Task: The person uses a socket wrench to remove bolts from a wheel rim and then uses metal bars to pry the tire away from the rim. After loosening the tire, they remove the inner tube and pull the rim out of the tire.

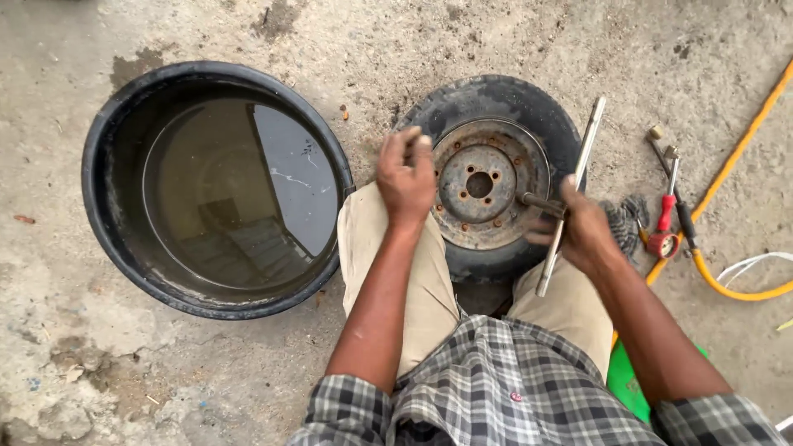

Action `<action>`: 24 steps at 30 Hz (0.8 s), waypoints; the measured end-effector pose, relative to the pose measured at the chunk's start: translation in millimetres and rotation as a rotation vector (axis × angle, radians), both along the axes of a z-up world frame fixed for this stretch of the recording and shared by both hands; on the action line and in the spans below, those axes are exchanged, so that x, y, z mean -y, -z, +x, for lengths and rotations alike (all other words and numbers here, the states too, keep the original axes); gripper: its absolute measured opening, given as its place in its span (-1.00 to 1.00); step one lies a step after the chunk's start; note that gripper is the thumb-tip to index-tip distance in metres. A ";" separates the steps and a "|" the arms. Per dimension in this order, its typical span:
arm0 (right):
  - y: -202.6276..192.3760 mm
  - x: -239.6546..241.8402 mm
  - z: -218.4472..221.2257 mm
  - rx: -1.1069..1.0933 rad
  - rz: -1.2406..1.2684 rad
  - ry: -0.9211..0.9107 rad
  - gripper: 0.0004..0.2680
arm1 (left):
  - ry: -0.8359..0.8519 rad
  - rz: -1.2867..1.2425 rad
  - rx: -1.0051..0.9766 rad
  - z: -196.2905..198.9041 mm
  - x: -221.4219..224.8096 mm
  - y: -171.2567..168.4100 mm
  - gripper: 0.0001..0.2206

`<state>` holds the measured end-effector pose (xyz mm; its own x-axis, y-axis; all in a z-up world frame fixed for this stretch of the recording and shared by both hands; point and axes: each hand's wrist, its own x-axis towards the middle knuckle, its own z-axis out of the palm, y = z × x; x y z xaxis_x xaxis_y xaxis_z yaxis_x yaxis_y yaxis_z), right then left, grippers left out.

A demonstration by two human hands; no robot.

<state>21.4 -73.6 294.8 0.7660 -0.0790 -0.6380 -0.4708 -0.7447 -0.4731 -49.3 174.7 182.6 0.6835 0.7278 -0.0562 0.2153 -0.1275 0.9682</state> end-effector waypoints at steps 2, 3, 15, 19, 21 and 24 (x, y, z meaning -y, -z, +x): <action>-4.0 16.2 1.6 0.239 -0.052 -0.273 -0.47 | -0.028 0.097 0.067 -0.1 -2.3 -0.5 -0.87; -5.3 22.0 3.4 0.476 -0.096 -0.538 -0.41 | -0.046 0.198 0.130 -1.1 -5.7 -0.6 -0.86; 21.3 -27.4 23.4 -0.080 -0.905 -1.539 -0.55 | -0.087 0.112 0.101 1.0 -10.9 -20.4 -0.88; 46.8 -11.1 22.3 -0.091 -0.571 -0.702 -0.64 | -0.064 -0.010 0.054 8.6 -11.1 -14.1 -0.86; 39.5 3.7 12.1 -0.171 -0.336 -0.294 -0.57 | -0.107 0.081 0.127 5.4 -8.7 -14.2 -0.87; 27.8 21.5 6.9 0.100 -0.248 -0.399 -0.52 | -0.081 0.141 0.049 6.4 -3.2 7.9 -0.88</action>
<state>28.2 -95.1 267.0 0.8240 0.0929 -0.5590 -0.0870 -0.9540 -0.2868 -42.9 177.9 174.7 0.6217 0.7790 0.0821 0.1837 -0.2469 0.9515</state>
